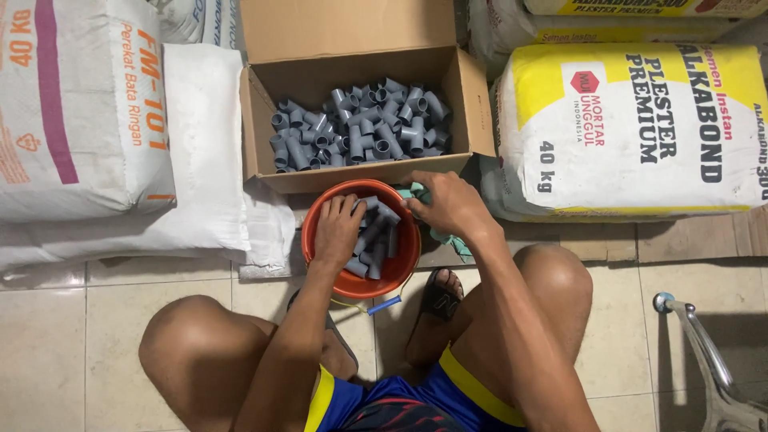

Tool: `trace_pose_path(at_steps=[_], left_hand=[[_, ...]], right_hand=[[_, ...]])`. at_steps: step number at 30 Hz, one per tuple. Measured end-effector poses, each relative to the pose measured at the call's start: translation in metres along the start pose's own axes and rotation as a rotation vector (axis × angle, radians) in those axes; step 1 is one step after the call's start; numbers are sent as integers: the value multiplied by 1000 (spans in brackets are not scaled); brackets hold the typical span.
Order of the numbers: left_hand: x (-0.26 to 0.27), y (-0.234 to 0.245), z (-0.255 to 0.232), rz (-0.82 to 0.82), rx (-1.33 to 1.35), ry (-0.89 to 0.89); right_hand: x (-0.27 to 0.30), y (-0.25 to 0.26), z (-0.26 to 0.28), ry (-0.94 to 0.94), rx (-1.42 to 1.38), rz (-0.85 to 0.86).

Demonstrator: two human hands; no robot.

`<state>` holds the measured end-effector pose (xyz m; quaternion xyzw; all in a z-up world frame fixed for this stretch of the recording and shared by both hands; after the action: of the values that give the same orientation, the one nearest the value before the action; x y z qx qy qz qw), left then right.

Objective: Cleaning grey PVC elbow fittings by wiping them with a cloth and transferring them from a box to a bucket.

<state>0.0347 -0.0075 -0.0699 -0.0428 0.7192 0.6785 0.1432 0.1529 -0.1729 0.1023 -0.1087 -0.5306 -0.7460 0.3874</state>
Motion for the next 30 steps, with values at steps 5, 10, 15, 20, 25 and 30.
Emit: trace_pose_path(at_steps=[5, 10, 15, 20, 25, 30], left_hand=[[-12, 3, 4, -49, -36, -23], [-11, 3, 10, 25, -55, 5], [-9, 5, 8, 32, -81, 46], [-12, 16, 7, -7, -91, 54], [-29, 17, 40, -182, 69, 193], [-83, 52, 83, -85, 310, 505]], right_hand=[[-1, 2, 2, -14, -15, 0], [-7, -2, 4, 5, -9, 14], [-8, -2, 4, 14, -16, 16], [-8, -2, 0, 39, -11, -8], [-3, 4, -8, 25, -43, -20], [2, 10, -13, 10, -53, -31]])
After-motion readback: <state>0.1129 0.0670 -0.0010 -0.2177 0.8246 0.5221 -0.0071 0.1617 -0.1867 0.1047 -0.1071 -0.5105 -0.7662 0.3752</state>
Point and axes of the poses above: each hand's wrist, its own x-axis away from the middle knuckle, its own y-axis out of the back of the hand, z = x × y, the point moved 4 cm from there along -x, towards the middle knuckle, and after that the axes turned 3 degrees about -y, right-handed, at the moved point
